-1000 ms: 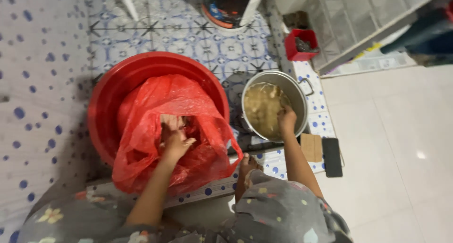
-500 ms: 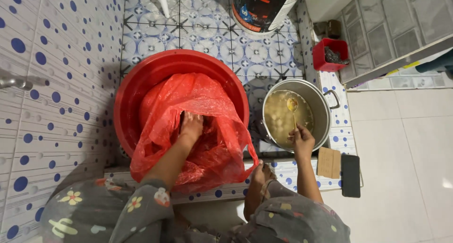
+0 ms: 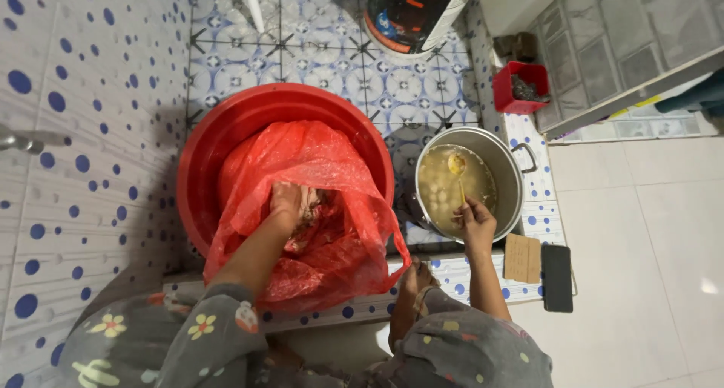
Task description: Forming meatballs by squeezing dough through the hand and scooping them into a pot with a spoon
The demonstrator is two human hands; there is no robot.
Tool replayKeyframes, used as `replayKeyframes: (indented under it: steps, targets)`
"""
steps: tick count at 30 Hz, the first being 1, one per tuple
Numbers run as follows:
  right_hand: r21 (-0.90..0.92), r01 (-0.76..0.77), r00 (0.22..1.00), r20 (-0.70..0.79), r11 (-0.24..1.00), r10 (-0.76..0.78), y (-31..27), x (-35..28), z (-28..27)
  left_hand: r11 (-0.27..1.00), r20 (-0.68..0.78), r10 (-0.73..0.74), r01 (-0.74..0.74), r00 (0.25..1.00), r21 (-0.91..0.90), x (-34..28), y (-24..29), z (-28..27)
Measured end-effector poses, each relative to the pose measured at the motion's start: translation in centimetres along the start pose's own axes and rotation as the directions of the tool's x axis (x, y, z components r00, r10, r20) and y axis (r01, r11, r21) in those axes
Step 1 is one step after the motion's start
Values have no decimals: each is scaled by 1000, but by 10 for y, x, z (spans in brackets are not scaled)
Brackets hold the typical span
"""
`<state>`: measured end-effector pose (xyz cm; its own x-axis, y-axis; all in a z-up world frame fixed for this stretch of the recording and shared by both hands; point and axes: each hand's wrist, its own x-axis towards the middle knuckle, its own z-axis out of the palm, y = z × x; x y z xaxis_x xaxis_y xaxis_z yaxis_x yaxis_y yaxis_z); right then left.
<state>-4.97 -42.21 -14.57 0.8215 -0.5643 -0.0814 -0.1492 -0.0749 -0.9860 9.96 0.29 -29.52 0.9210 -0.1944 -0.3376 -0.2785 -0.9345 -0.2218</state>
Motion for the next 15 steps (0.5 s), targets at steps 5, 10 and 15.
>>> replayKeyframes:
  steps: [5, 10, 15]
  targets:
    - [10, 14, 1000, 1, 1000, -14, 9, -2, -5, 897, 42, -202, 202, 979, -394, 30, -11, 42]
    - [17, 19, 1000, 6, 1000, -19, 2, -5, -8, 846, -57, -377, 318, 924, -428, 32, -15, 29]
    - [0, 51, 999, -7, 999, -51, -2, -7, -15, 958, -380, -252, 174, 890, -229, 37, -15, 51]
